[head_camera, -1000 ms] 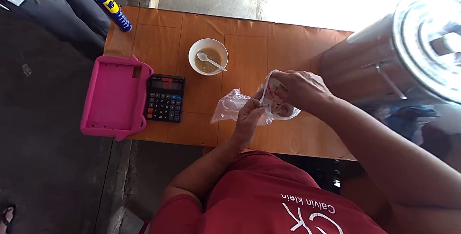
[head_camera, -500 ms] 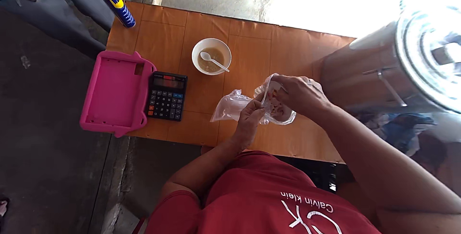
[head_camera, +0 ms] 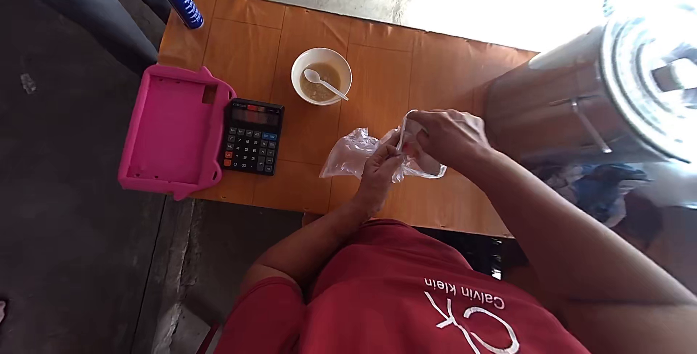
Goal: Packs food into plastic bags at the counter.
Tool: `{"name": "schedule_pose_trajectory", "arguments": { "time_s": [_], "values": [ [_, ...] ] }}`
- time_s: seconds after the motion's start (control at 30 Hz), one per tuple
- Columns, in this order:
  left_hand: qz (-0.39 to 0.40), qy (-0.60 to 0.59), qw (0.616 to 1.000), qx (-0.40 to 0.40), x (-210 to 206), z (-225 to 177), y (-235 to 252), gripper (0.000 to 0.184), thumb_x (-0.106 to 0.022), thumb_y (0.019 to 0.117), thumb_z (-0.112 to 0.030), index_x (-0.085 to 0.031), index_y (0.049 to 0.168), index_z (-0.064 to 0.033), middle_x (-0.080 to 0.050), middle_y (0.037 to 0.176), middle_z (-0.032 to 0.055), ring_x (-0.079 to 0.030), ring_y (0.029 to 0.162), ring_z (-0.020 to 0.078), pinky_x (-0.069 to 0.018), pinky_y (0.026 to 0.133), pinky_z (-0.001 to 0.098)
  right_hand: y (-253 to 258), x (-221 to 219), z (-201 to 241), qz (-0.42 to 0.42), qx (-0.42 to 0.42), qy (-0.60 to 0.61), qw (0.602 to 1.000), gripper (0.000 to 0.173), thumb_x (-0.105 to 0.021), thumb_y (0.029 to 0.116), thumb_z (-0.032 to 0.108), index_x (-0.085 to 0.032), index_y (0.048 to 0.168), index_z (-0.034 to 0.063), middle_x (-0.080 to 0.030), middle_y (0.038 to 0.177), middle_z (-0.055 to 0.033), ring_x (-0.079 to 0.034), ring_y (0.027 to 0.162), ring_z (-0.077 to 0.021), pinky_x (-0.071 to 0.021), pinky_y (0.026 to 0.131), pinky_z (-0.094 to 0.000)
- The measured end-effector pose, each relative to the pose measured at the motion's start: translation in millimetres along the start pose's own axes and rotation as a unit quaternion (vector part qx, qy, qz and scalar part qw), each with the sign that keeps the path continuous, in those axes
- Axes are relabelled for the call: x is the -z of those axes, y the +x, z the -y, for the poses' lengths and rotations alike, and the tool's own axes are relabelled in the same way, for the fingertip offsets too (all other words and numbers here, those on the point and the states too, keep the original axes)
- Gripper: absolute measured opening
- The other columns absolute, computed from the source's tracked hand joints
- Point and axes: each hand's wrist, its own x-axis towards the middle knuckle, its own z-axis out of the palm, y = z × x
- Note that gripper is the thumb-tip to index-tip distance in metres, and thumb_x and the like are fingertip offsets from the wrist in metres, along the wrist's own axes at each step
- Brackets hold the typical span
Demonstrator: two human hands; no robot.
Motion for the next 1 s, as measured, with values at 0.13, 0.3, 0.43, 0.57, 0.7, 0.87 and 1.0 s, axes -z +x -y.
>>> {"name": "schedule_pose_trajectory", "arguments": {
  "time_s": [0.13, 0.3, 0.43, 0.57, 0.7, 0.87, 1.0],
  "values": [
    [-0.005, -0.004, 1.000, -0.005, 1, 2, 3, 0.019, -0.045, 0.1035, -0.005, -0.064, 0.101, -0.0031, -0.053, 0.149, 0.0090, -0.054, 0.130, 0.0166, -0.0477, 0.105, 0.0394, 2, 7, -6, -0.022, 0.004, 0.013, 1.000, 0.029, -0.060, 0.0961, 0.006, -0.071, 0.122, 0.0123, -0.072, 0.098, -0.0226, -0.068, 0.090, -0.0480, -0.0488, 0.066, -0.0682],
    [-0.002, -0.012, 1.000, -0.019, 4, -2, 2, 0.021, -0.042, 0.1047, -0.006, -0.063, 0.101, -0.0060, -0.051, 0.150, 0.0059, -0.055, 0.127, 0.0157, -0.0484, 0.103, 0.0391, -6, 10, -5, -0.023, -0.010, 0.030, 0.999, 0.034, -0.059, 0.0964, 0.007, -0.071, 0.127, 0.0156, -0.073, 0.099, -0.0216, -0.069, 0.091, -0.0469, -0.0491, 0.067, -0.0676],
    [-0.015, 0.002, 1.000, -0.018, 12, -4, -3, 0.020, -0.043, 0.1049, -0.008, -0.064, 0.103, -0.0073, -0.051, 0.151, 0.0046, -0.056, 0.124, 0.0137, -0.0492, 0.098, 0.0353, -16, 16, -1, -0.054, 0.006, 0.069, 0.996, 0.034, -0.057, 0.0964, 0.006, -0.070, 0.127, 0.0133, -0.071, 0.099, -0.0241, -0.067, 0.090, -0.0501, -0.0477, 0.066, -0.0696],
    [-0.010, 0.000, 1.000, -0.021, 10, -6, -2, 0.020, -0.043, 0.1045, -0.006, -0.062, 0.099, -0.0072, -0.052, 0.149, 0.0051, -0.057, 0.124, 0.0149, -0.0492, 0.100, 0.0372, -16, 15, -6, -0.050, -0.006, 0.081, 0.995, 0.034, -0.059, 0.0963, 0.007, -0.071, 0.127, 0.0161, -0.072, 0.097, -0.0228, -0.068, 0.089, -0.0483, -0.0481, 0.065, -0.0690],
    [-0.011, 0.009, 1.000, -0.017, 11, -3, -9, 0.018, -0.044, 0.1043, -0.007, -0.062, 0.102, -0.0070, -0.052, 0.151, 0.0058, -0.055, 0.129, 0.0168, -0.0483, 0.103, 0.0397, -22, 8, -4, -0.054, -0.016, 0.101, 0.993, 0.033, -0.059, 0.0957, 0.007, -0.071, 0.126, 0.0143, -0.071, 0.099, -0.0241, -0.067, 0.090, -0.0491, -0.0479, 0.067, -0.0696],
    [-0.020, 0.007, 1.000, -0.019, 12, -3, -7, 0.020, -0.044, 0.1042, -0.004, -0.063, 0.101, -0.0045, -0.053, 0.148, 0.0071, -0.058, 0.124, 0.0159, -0.0491, 0.102, 0.0377, -32, 14, -15, -0.098, 0.020, 0.149, 0.984, 0.036, -0.057, 0.0948, 0.008, -0.070, 0.128, 0.0170, -0.069, 0.092, -0.0210, -0.065, 0.079, -0.0442, -0.0457, 0.061, -0.0662],
    [-0.015, 0.013, 0.999, -0.032, 9, -4, -4, 0.018, -0.047, 0.1029, -0.003, -0.064, 0.099, -0.0033, -0.056, 0.146, 0.0097, -0.059, 0.125, 0.0188, -0.0506, 0.102, 0.0396, -24, 0, -21, -0.073, -0.017, 0.130, 0.989, 0.034, -0.059, 0.0960, 0.008, -0.071, 0.127, 0.0161, -0.072, 0.097, -0.0219, -0.068, 0.088, -0.0473, -0.0485, 0.067, -0.0696]
  ]
}}
